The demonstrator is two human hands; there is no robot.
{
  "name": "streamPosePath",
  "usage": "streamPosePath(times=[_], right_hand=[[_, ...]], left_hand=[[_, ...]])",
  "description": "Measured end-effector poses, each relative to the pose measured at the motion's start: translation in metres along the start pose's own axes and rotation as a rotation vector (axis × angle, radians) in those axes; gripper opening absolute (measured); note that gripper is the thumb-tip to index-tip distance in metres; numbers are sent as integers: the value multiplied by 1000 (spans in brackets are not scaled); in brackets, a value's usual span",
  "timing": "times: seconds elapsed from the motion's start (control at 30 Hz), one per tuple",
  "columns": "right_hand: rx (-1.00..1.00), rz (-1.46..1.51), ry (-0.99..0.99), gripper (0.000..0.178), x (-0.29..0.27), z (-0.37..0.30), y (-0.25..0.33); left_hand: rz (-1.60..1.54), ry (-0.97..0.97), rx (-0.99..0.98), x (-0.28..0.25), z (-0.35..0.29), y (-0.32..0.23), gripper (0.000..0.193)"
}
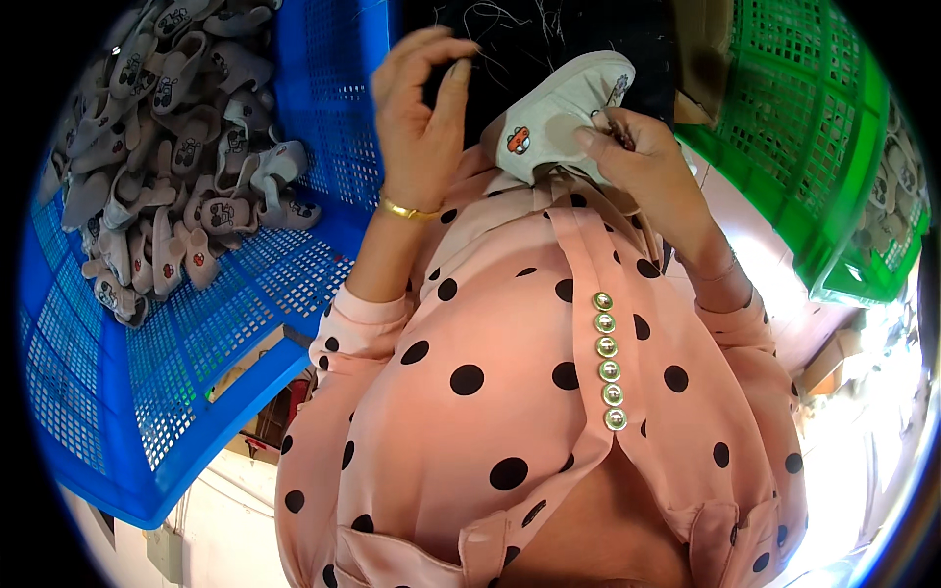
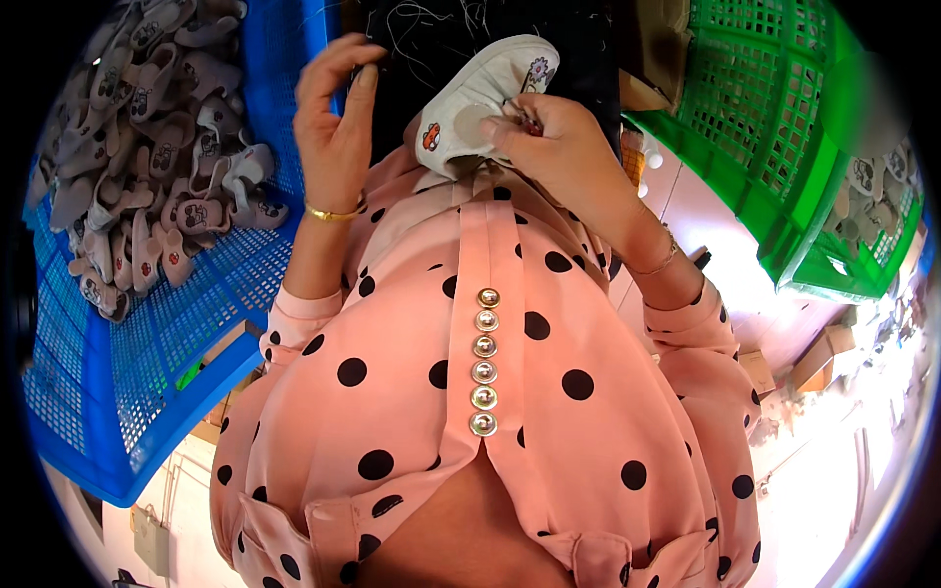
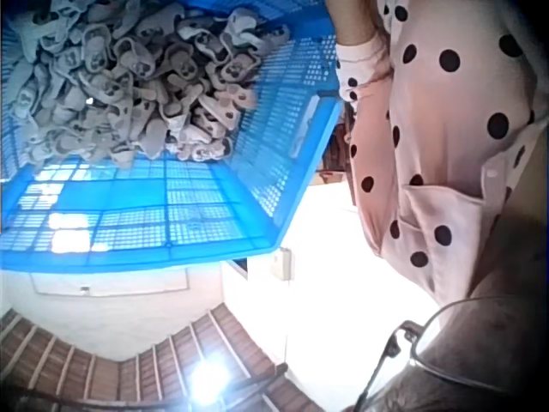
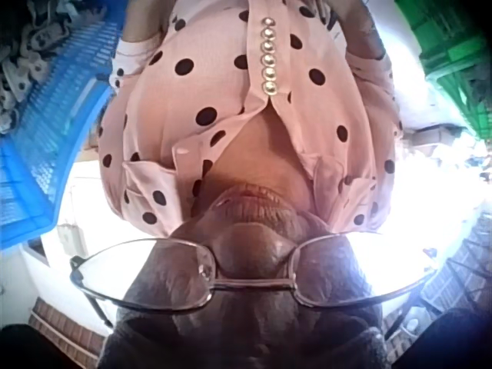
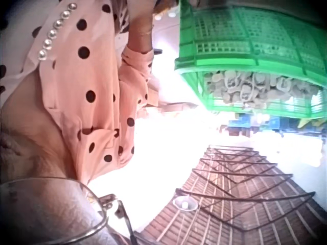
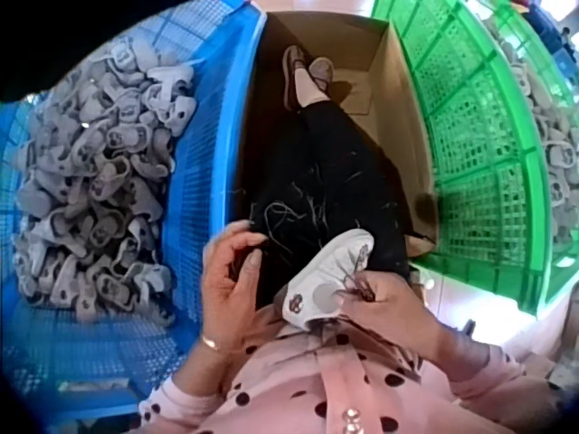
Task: The person sits on the floor between two large plastic baskets filled with grey slippers. They pick up individual slippers and use a pair of scissors to trim loose threads and excess fabric from the edges and straps. After trimming, the person places the slippers into the green basket.
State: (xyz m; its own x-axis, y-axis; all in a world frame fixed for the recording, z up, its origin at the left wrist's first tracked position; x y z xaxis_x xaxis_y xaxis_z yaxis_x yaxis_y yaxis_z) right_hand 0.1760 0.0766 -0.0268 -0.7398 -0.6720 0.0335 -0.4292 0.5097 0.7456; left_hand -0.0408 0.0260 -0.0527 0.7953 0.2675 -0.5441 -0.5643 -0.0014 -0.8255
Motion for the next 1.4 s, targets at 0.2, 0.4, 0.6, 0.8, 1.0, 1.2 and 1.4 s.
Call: streamPosePath(times=[0.2,0.4,0.6,0.8,1.0,1.2,1.4], right_hand=[[91,230,80,23,3,-1,9],[79,176,99,27,1,3,11],[-533,-751,-129,31,2,4,30],[-735,-1180,124,32,-4,21,40],[-646,-839,108,30,-3,11,32],[-632,-854,39,28,-6,15,32],[-629,-829,-105,23,-12,25,63]], left_hand=[[10,199,71,-15,-24,-47,45],[57,162,148,0,-33,-44,21],[-109,168,-65,-1,-29,-34,13],[-475,292,-382,-3,-29,-22,8],[-543,-38,-560,-30,-32,17,11],[123,115,7,-28,-22,-20,43],[120,191,-111,2,-14,-45,50]])
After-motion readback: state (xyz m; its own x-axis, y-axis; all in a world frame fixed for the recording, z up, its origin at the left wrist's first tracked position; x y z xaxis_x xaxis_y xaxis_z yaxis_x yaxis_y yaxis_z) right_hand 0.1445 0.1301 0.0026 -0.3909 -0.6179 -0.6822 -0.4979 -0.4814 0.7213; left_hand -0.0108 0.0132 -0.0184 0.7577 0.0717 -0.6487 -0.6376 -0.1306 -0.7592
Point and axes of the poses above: each hand's wrist, its own z-axis towards the middle knuckle, its own x-axis out of the palm, y = z × x, the point moved 3 cm from there along z, towards the middle knuckle, and after that the axes turned 6 degrees about y, right-handed, at the moved point
